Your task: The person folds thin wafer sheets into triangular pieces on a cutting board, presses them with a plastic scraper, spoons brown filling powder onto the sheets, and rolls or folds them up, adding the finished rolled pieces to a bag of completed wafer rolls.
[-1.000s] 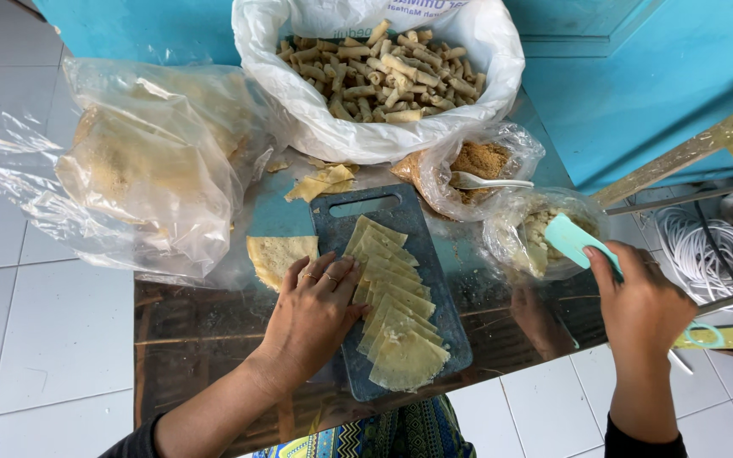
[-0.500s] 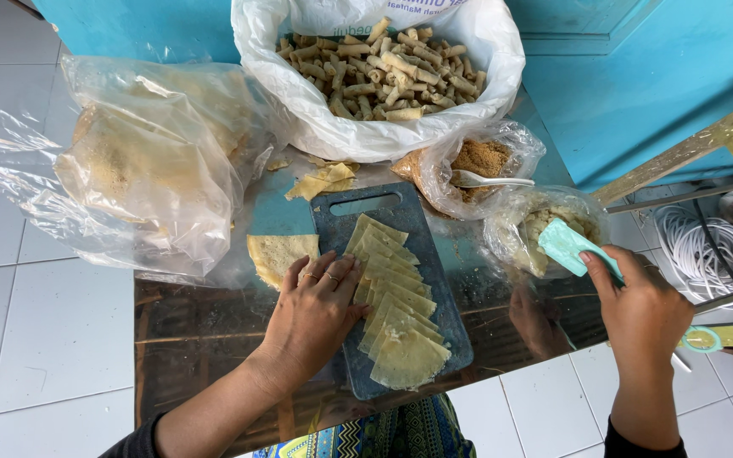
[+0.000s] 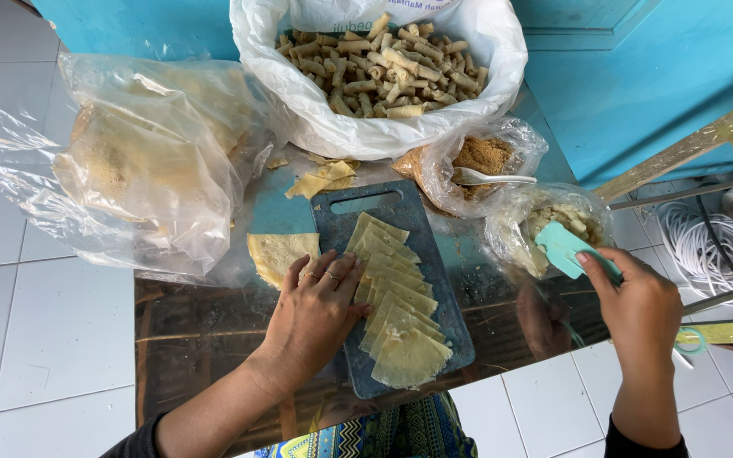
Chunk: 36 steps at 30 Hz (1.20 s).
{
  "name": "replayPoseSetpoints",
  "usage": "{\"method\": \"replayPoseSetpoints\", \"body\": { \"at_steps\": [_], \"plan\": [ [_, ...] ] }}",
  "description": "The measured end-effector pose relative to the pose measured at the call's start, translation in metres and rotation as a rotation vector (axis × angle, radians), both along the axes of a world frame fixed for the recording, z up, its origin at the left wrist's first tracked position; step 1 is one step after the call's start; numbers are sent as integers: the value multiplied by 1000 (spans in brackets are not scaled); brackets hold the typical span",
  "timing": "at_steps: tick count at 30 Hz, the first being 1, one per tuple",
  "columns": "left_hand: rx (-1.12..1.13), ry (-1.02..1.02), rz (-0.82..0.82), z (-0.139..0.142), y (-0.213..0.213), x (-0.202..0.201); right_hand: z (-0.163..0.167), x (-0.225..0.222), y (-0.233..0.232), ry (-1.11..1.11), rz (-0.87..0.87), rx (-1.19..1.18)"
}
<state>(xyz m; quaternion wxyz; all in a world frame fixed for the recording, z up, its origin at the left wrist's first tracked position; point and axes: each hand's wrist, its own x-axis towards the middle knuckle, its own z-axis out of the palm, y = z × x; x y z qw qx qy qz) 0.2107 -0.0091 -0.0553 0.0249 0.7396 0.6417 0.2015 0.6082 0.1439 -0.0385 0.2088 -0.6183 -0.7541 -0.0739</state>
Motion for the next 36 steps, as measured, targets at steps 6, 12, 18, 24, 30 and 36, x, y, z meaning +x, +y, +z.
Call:
{"method": "replayPoseSetpoints", "body": {
  "at_steps": [6, 12, 18, 24, 30, 36],
  "plan": [
    [-5, 8, -1, -1, 1, 1, -1, 3, 10, 254, -16, -149],
    [16, 5, -2, 0, 1, 1, -6, 11, 23, 528, -21, -243],
    [18, 2, -4, 1, 0, 0, -15, 26, 19, 154, -85, 20],
    [26, 9, 2, -1, 0, 0, -26, 30, 8, -161, -40, 283],
    [23, 21, 0, 0, -1, 1, -24, 17, 1, -224, -13, 299],
    [16, 12, 2, 0, -2, 0, -22, 12, 0, -209, 20, 256]
  ]
}}
